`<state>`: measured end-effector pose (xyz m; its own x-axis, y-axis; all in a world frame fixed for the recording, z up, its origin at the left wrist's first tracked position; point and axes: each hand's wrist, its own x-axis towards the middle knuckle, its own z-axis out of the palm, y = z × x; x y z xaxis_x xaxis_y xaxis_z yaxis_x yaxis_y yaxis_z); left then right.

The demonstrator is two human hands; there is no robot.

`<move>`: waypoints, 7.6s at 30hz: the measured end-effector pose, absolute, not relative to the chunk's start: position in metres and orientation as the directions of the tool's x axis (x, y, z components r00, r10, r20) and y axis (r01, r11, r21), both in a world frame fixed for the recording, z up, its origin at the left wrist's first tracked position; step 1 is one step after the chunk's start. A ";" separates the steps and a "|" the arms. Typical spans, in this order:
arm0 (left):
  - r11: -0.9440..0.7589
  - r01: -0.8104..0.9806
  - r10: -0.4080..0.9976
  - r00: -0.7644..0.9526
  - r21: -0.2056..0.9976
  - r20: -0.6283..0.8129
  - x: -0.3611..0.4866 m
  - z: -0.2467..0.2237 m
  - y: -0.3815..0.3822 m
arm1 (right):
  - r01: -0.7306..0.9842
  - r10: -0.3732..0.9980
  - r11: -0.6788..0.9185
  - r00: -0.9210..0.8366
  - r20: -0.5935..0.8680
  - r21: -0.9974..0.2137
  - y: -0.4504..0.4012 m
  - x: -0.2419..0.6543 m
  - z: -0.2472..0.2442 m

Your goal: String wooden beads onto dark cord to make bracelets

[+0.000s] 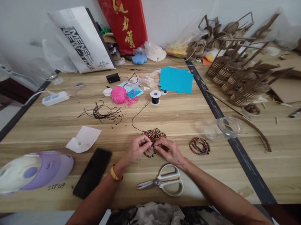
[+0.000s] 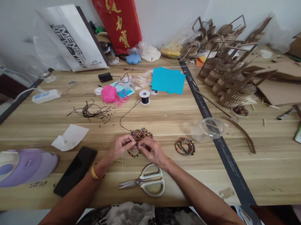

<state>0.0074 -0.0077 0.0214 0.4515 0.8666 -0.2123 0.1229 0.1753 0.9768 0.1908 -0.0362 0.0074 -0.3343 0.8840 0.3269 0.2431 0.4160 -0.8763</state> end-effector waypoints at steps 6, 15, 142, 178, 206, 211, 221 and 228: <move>0.135 0.122 0.882 0.437 0.983 -0.175 0.008 0.017 -0.007 | 0.276 0.853 0.469 -0.386 0.350 -0.839 -0.035 0.193 0.003; -0.011 0.254 0.907 0.410 0.967 -0.097 0.007 0.010 -0.010 | 0.345 0.819 0.557 -0.380 0.430 -0.756 -0.038 0.188 -0.002; -0.093 0.340 0.931 0.363 0.936 -0.039 0.011 0.020 -0.018 | 0.356 0.906 0.394 -0.304 0.294 -0.848 -0.047 0.185 0.002; -0.463 0.493 0.844 0.500 0.736 0.196 0.015 0.019 -0.030 | -0.044 0.957 -0.020 -0.290 -0.007 -0.999 -0.042 0.185 -0.006; -0.396 0.409 0.849 0.504 0.822 0.158 0.013 0.024 -0.022 | 0.127 0.951 0.147 -0.289 0.106 -0.981 -0.047 0.185 0.002; -0.035 0.333 0.859 0.491 0.942 -0.142 0.011 0.024 -0.019 | 0.118 0.941 0.211 -0.292 0.169 -0.970 -0.049 0.184 0.003; 0.287 0.159 0.764 0.557 0.945 -0.326 0.008 0.026 -0.014 | 0.167 0.923 0.232 -0.349 0.163 -0.958 -0.048 0.189 0.004; 0.280 0.200 0.713 0.611 0.939 -0.343 0.004 0.026 -0.011 | 0.024 0.912 0.008 -0.411 -0.003 -1.000 -0.044 0.191 0.010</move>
<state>0.0040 -0.0115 0.0263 0.6115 0.7132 -0.3427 0.1996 0.2801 0.9390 0.1906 -0.0441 0.0100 -0.4109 0.9117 -0.0029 0.0243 0.0077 -0.9997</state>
